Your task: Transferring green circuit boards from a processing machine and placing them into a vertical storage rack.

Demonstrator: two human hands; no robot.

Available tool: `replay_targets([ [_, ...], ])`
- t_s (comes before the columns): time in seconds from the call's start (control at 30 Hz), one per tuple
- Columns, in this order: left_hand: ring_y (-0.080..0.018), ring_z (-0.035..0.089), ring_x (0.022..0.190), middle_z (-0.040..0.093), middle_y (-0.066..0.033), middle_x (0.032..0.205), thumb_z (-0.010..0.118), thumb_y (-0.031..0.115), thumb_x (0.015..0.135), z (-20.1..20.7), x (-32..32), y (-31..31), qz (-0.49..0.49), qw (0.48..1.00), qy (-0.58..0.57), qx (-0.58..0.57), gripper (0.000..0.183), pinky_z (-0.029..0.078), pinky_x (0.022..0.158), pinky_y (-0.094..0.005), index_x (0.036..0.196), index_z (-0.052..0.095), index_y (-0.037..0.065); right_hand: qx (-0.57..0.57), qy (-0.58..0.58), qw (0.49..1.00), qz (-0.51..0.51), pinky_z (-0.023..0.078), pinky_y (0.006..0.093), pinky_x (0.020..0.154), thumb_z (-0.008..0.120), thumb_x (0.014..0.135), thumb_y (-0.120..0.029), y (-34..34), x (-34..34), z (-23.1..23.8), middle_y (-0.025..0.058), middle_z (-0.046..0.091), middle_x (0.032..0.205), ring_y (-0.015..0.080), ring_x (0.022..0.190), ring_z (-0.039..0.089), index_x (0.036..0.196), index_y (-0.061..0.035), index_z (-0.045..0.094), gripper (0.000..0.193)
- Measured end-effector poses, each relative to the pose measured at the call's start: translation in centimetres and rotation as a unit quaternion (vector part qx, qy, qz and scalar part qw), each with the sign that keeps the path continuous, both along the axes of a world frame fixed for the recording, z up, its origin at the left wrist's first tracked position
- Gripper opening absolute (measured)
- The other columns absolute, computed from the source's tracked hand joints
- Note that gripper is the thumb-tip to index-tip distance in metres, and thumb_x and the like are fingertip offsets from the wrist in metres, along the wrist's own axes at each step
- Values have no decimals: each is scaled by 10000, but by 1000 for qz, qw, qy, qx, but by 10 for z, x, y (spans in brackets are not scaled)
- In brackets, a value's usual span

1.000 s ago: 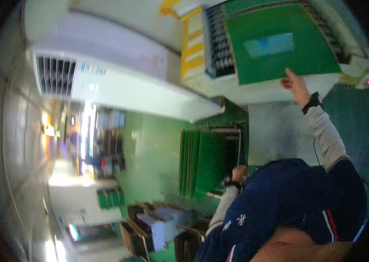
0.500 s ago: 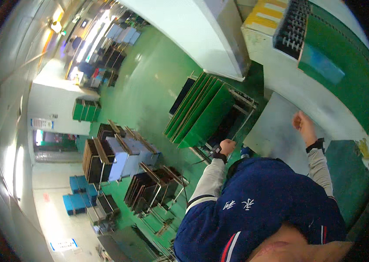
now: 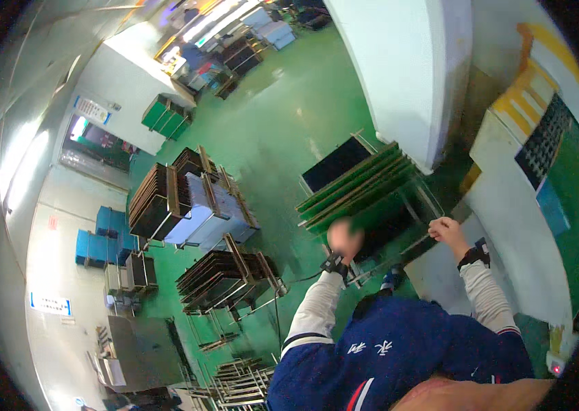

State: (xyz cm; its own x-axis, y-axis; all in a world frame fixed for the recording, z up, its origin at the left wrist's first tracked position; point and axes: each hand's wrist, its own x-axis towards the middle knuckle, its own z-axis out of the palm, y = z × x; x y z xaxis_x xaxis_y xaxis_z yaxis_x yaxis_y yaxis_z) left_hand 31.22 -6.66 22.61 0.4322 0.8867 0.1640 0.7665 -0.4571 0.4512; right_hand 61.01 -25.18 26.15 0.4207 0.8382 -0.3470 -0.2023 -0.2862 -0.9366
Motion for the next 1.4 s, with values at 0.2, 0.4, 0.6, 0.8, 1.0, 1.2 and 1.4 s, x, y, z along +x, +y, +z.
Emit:
replay_targets([
  [0.2, -339, 472, 1142, 549, -138, 1203, 726, 257, 750, 4, -21, 23, -13, 999, 26, -30, 540, 377, 977, -458, 1219, 549, 55, 61, -219, 966, 126, 503, 315, 736, 726, 805, -269, 108, -36, 10, 92, 677, 856, 178, 798, 641, 923, -3, 661, 298],
  [0.4, -322, 522, 1075, 586, -108, 1110, 720, 270, 741, -11, -25, 33, -26, 998, 40, -49, 509, 385, 956, -455, 1192, 572, 85, 100, -465, 848, 232, 443, 420, 882, 762, 702, -338, 171, -61, 2, 134, 628, 1031, 322, 1007, 570, 998, -54, 659, 423],
  [0.6, -301, 537, 1046, 602, -94, 1055, 704, 238, 756, -8, -22, 42, -21, 998, 33, -58, 390, 395, 917, -442, 1105, 621, 83, 92, -572, 760, 293, 420, 437, 859, 776, 657, -420, 201, -79, -23, 106, 637, 961, 312, 961, 582, 990, -86, 673, 483],
  [0.8, -283, 553, 1015, 608, -72, 1023, 677, 261, 776, -22, -21, 50, -19, 993, 75, -85, 343, 410, 889, -430, 1082, 634, 111, -68, -577, 690, 432, 462, 432, 837, 703, 752, -369, 225, -91, -41, 113, 663, 930, 307, 925, 623, 948, -82, 681, 348],
  [1.0, -303, 590, 916, 629, -84, 897, 618, 239, 803, -37, -19, 58, -30, 990, 106, -92, 240, 452, 782, -452, 997, 656, 104, -111, -613, 586, 518, 519, 448, 683, 616, 735, -165, 248, -106, -64, 161, 668, 793, 347, 781, 656, 886, -71, 680, 188],
  [1.2, -303, 606, 867, 630, -90, 836, 554, 166, 823, -43, -15, 63, -16, 987, 124, -96, 135, 471, 732, -440, 891, 656, 107, -80, -648, 532, 540, 524, 427, 607, 631, 739, -164, 248, -104, -93, 90, 674, 795, 290, 755, 673, 903, -110, 657, 175],
  [1.4, -301, 615, 868, 650, -96, 840, 533, 146, 828, -27, -18, 70, -38, 984, 128, -115, 147, 474, 737, -438, 852, 670, 97, -55, -631, 544, 550, 525, 428, 599, 622, 740, -155, 250, -103, -77, 101, 674, 789, 291, 753, 676, 904, -105, 650, 173],
])
